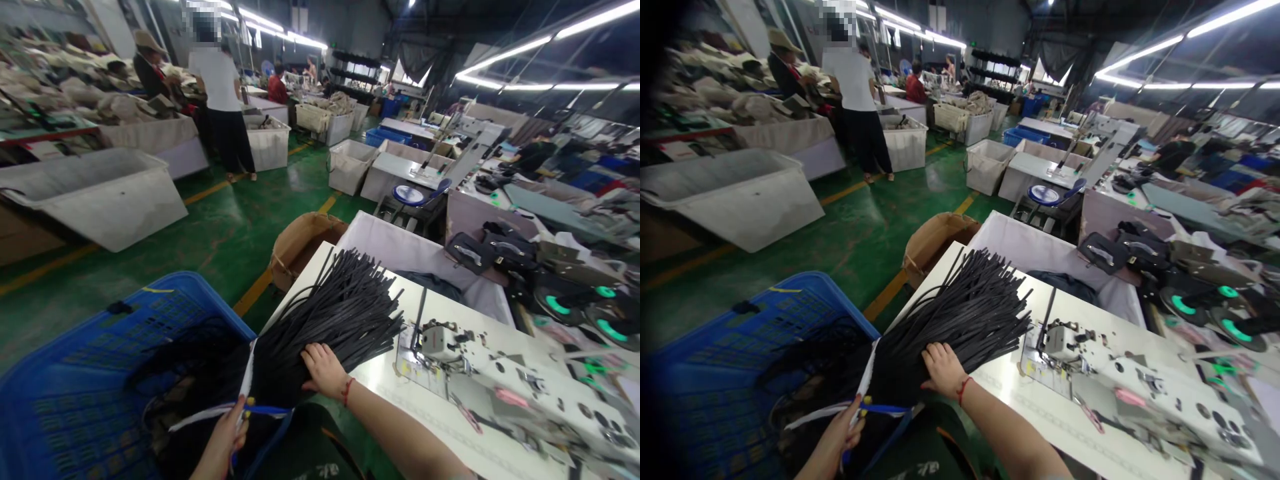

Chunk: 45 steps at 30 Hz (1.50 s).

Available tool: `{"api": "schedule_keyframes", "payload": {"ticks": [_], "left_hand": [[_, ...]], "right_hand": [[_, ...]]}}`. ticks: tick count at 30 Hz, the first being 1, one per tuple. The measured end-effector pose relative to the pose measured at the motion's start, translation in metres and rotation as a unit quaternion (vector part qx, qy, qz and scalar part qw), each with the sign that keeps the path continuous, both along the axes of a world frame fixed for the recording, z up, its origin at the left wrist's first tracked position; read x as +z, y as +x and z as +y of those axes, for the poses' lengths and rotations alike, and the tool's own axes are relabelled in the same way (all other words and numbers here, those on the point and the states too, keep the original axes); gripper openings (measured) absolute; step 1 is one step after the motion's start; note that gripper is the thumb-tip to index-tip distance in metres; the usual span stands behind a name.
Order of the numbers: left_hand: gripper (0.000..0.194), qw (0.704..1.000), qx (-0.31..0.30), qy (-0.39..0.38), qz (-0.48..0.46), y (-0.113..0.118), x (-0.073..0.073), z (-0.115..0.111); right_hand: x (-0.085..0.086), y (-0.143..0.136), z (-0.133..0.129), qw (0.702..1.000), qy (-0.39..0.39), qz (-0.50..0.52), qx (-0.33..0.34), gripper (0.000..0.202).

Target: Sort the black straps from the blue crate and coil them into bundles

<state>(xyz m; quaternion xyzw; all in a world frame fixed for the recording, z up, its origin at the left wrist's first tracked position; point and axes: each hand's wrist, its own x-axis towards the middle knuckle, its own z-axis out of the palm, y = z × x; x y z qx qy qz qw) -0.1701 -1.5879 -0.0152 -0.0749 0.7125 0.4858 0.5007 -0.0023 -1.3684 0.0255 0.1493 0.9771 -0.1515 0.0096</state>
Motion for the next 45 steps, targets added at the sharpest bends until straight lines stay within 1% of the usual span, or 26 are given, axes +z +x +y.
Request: {"api": "schedule_keyframes", "payload": {"ticks": [2,3,4,6,8,9,11,14,16,19,21,23,25,26,27,28,29,30,31,32,34,36,37,39,42,45], "left_hand": [[0.056,0.999,0.019,0.014,-0.027,-0.002,-0.005,0.0],[0.055,0.999,0.03,0.021,-0.038,-0.002,-0.007,0.001],[0.054,0.998,0.036,0.02,-0.038,-0.003,-0.009,0.001],[0.054,0.998,0.045,0.01,-0.033,-0.004,-0.011,0.001],[0.057,0.998,0.05,-0.002,-0.025,-0.005,-0.01,0.003],[0.057,0.999,0.05,-0.004,-0.02,-0.005,-0.009,0.004],[0.059,0.999,0.049,-0.005,-0.008,-0.005,-0.007,0.005],[0.06,0.999,0.041,-0.019,-0.001,-0.006,-0.006,0.007],[0.061,0.999,0.037,-0.029,-0.001,-0.007,-0.006,0.006],[0.056,0.999,0.04,-0.012,-0.002,-0.007,-0.004,0.005],[0.054,0.999,0.042,0.002,-0.002,-0.007,0.0,0.005],[0.053,0.999,0.035,0.009,-0.002,-0.007,0.005,0.005],[0.053,0.999,0.031,0.012,0.0,-0.008,0.008,0.004],[0.053,0.999,0.034,0.01,0.001,-0.008,0.01,0.004],[0.053,0.999,0.038,0.008,0.002,-0.008,0.01,0.004],[0.054,0.999,0.042,0.006,0.002,-0.008,0.01,0.003],[0.054,0.999,0.045,0.006,0.002,-0.008,0.01,0.003],[0.056,0.999,0.047,0.005,0.002,-0.009,0.01,0.004],[0.057,0.999,0.046,0.003,0.004,-0.009,0.01,0.004],[0.059,0.999,0.043,0.001,0.007,-0.01,0.011,0.005],[0.061,0.999,0.04,-0.007,0.016,-0.011,0.012,0.007],[0.062,0.999,0.028,-0.013,0.025,-0.013,0.015,0.008],[0.062,0.999,0.023,-0.011,0.028,-0.013,0.017,0.008],[0.062,0.999,0.022,-0.007,0.032,-0.014,0.021,0.006],[0.062,0.998,0.048,-0.002,0.034,-0.016,0.024,-0.002],[0.062,0.997,0.076,0.004,0.031,-0.018,0.026,-0.01]], "right_hand": [[-0.008,0.002,0.007,0.999,0.011,0.004,0.044,0.091],[-0.012,0.002,0.012,0.998,0.022,0.007,0.065,0.091],[-0.016,0.003,0.017,0.996,0.036,0.01,0.084,0.086],[-0.023,0.001,0.029,0.99,0.064,0.015,0.129,0.067],[-0.03,-0.004,0.042,0.981,0.084,0.021,0.174,0.043],[-0.033,-0.008,0.049,0.976,0.093,0.025,0.195,0.034],[-0.038,-0.014,0.064,0.97,0.109,0.035,0.217,0.028],[-0.043,-0.013,0.087,0.97,0.124,0.034,0.205,0.027],[-0.046,-0.005,0.103,0.976,0.125,0.023,0.178,0.026],[-0.049,0.01,0.126,0.984,0.125,0.005,0.125,0.023],[-0.047,0.017,0.138,0.987,0.131,-0.011,0.089,0.022],[-0.04,0.021,0.144,0.989,0.133,-0.029,0.062,0.023],[-0.03,0.023,0.141,0.99,0.126,-0.045,0.035,0.024],[-0.023,0.023,0.134,0.992,0.118,-0.048,0.018,0.023],[-0.017,0.022,0.124,0.993,0.109,-0.045,0.001,0.027],[-0.01,0.02,0.111,0.994,0.098,-0.038,-0.014,0.041],[-0.003,0.015,0.095,0.996,0.085,-0.026,-0.019,0.061],[0.004,0.008,0.078,0.997,0.071,-0.012,-0.01,0.081],[0.009,-0.003,0.06,0.998,0.057,0.001,0.017,0.096],[0.014,-0.016,0.043,0.997,0.046,0.013,0.055,0.103],[0.02,-0.048,0.016,0.989,0.022,0.029,0.142,0.109],[0.02,-0.079,0.003,0.978,-0.006,0.033,0.204,0.11],[0.018,-0.092,0.001,0.975,-0.023,0.031,0.22,0.108],[0.01,-0.11,0.003,0.974,-0.051,0.021,0.221,0.105],[-0.007,-0.113,0.016,0.98,-0.06,0.013,0.19,0.103],[-0.022,-0.096,0.032,0.985,-0.031,0.019,0.17,0.095]]}}
